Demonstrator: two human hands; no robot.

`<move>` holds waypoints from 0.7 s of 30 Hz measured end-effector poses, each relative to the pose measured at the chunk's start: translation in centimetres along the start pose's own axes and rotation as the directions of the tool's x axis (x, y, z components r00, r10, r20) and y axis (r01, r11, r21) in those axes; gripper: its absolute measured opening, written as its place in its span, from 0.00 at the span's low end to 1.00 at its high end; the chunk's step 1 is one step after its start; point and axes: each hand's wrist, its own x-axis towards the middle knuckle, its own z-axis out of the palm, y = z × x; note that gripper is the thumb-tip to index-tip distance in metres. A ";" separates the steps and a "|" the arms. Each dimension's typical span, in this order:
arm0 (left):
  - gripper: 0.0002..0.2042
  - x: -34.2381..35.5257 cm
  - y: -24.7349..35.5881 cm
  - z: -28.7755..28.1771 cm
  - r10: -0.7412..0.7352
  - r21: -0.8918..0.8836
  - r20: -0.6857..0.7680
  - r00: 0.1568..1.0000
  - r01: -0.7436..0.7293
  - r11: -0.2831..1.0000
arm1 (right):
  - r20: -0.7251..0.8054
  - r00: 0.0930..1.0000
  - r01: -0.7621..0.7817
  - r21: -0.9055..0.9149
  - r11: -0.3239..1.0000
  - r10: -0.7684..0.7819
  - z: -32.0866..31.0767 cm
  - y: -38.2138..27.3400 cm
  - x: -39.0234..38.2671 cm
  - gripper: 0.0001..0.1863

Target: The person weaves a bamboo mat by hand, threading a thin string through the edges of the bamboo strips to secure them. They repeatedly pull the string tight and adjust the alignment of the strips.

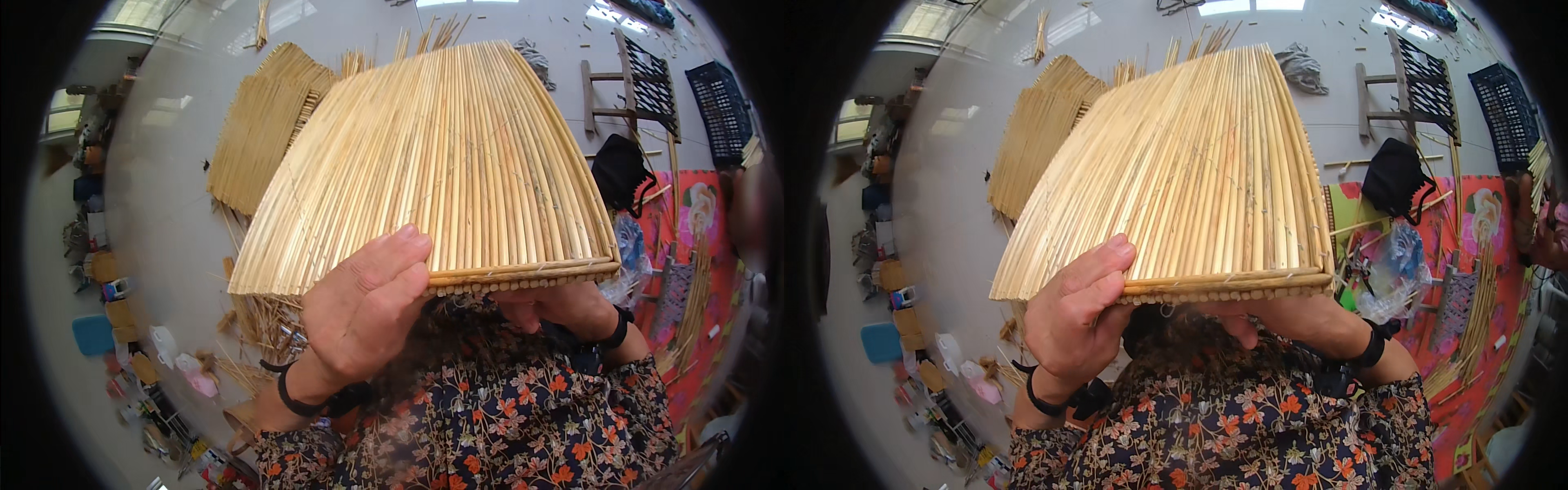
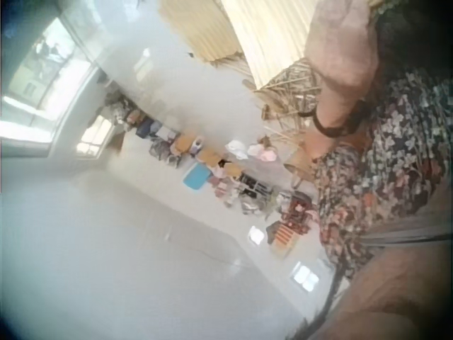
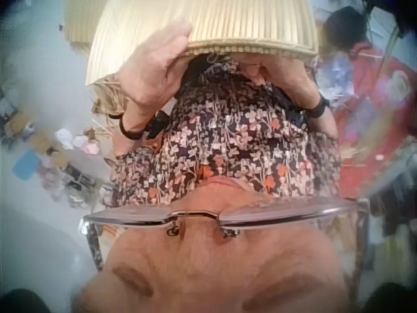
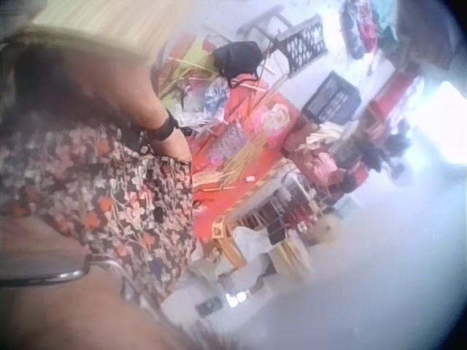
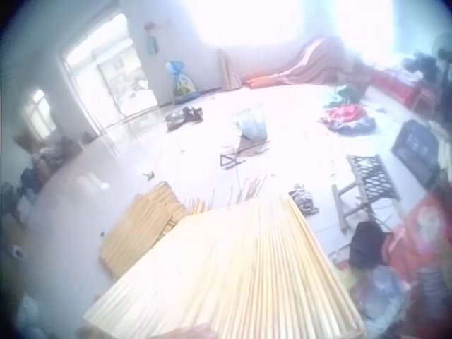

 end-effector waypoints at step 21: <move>0.07 -2.6 -0.5 1.1 0.111 -0.021 -0.060 0.992 -0.113 0.993 | 0.170 0.973 0.146 0.079 0.986 -0.157 0.8 4.7 0.2 0.21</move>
